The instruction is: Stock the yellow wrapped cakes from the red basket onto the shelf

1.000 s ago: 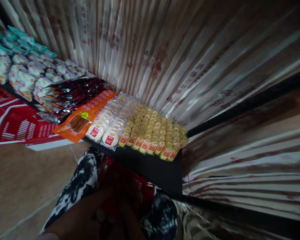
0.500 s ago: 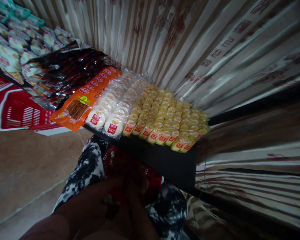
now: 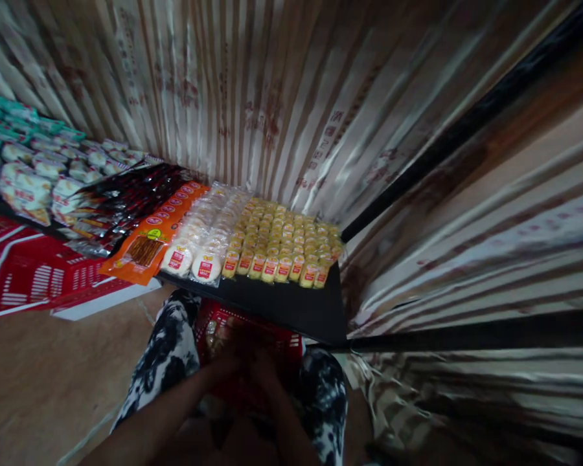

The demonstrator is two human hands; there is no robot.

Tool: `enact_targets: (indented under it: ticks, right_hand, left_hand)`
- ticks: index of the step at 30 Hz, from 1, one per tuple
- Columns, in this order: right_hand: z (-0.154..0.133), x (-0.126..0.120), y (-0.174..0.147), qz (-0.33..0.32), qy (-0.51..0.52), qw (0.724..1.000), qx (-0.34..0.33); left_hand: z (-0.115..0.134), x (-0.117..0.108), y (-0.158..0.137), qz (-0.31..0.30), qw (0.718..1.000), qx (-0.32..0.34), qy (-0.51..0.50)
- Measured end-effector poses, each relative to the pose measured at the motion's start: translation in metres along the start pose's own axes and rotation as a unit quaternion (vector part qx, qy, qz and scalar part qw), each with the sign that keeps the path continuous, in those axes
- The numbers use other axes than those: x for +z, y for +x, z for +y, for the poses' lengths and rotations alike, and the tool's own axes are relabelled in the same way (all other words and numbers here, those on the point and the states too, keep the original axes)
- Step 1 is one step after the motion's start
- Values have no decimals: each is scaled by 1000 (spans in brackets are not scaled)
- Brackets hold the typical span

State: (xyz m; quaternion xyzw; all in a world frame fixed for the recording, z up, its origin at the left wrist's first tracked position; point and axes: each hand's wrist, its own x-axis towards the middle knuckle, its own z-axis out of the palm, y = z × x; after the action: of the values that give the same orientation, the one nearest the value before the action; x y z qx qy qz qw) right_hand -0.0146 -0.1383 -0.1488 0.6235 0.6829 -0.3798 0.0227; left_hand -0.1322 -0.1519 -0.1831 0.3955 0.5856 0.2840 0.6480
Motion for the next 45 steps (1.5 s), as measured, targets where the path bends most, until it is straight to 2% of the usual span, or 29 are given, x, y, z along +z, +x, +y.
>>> enact_targets:
  ticks: [4, 7, 11, 14, 16, 22, 27, 32, 35, 37, 39, 41, 43, 45]
  right_hand:
    - [-1, -11, -9, 46, 55, 997, -11]
    - [3, -19, -16, 78, 98, 992, -24]
    - [10, -24, -26, 106, 207, 972, -44]
    - [10, -26, -32, 113, 308, 942, -63]
    - [9, -28, -37, 122, 390, 910, -73]
    - [7, -46, -45, 211, 530, 820, -44]
    - [5, -55, -49, 212, 575, 789, -38]
    - [1, -58, -49, 217, 615, 758, -21]
    - [3, -59, -47, 217, 604, 766, -37]
    - [5, -60, -46, 237, 557, 794, -56]
    - [5, -62, -47, 303, 449, 837, -72]
    - [2, -66, -51, 386, 302, 868, -83]
    - [-2, -72, -55, 436, 175, 878, -90]
    - [-5, -78, -57, 451, 106, 881, -97]
  left_hand:
    - [13, -5, -7, 55, 998, -22, -33]
    - [27, -10, -13, 83, 996, -10, -44]
    - [49, -18, -20, 113, 991, 20, -63]
    - [68, -20, -25, 117, 989, 47, -77]
    - [80, -19, -30, 111, 988, 61, -85]
    - [105, -11, -43, 74, 987, 93, -104]
    - [118, -5, -47, 48, 982, 104, -152]
    - [133, 0, -47, 28, 983, 115, -141]
    - [141, 3, -45, 22, 986, 114, -119]
    - [146, 4, -42, 27, 988, 116, -97]
    - [151, 7, -37, 42, 989, 129, -58]
    - [157, 10, -31, 62, 986, 153, 11]
    - [165, 13, -26, 79, 975, 184, 99]
    - [175, 18, -24, 94, 955, 211, 183]
